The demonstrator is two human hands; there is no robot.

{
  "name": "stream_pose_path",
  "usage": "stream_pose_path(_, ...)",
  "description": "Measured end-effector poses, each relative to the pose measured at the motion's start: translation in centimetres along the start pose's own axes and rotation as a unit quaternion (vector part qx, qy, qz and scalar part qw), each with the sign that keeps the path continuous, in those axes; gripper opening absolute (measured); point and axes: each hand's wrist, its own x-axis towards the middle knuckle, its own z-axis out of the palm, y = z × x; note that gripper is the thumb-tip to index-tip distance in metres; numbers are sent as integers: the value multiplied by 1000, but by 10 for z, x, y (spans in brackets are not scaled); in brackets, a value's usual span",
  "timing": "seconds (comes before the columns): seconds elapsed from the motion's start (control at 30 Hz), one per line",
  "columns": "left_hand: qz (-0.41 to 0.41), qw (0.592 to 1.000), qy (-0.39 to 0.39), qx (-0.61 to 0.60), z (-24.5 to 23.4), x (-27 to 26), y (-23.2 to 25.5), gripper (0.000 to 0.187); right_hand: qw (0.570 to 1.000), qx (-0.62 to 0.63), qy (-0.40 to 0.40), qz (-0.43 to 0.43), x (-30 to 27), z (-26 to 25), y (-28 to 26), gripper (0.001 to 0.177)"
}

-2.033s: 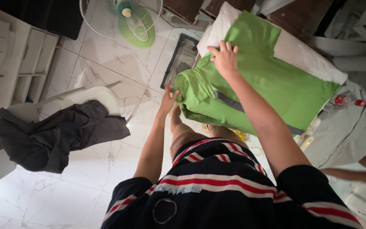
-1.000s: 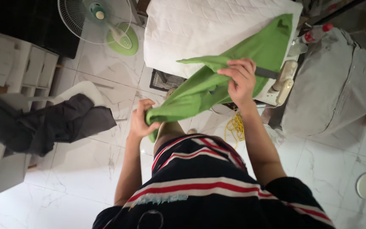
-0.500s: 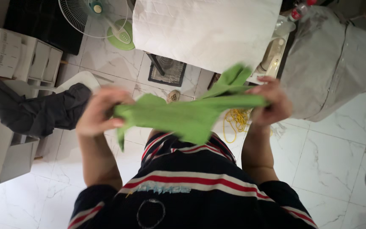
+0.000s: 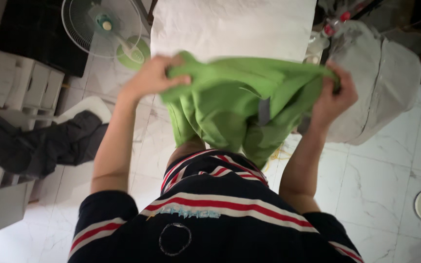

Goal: The person irons a green shirt on an ironing board, then buttons it up and irons it again. The person uses a handheld iron and smooths the fabric with their hands.

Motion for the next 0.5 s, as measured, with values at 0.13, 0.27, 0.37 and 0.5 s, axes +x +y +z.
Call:
stream_pose_path(0.13,48,999,-23,4,-6,-7,-46,36,984,-51,-135,108,-13,6,6,23)
stream_pose_path(0.27,-39,995,-62,-69,-40,25,-74,40,963,86,-189,171,13,33,11,19)
stream_pose_path(0.37,-114,991,-71,5,-75,97,-98,35,977,20,-175,116,70,69,42,12)
stream_pose_path(0.5,63,985,113,118,-105,252,-184,46,987,-74,-135,54,170,161,127,13)
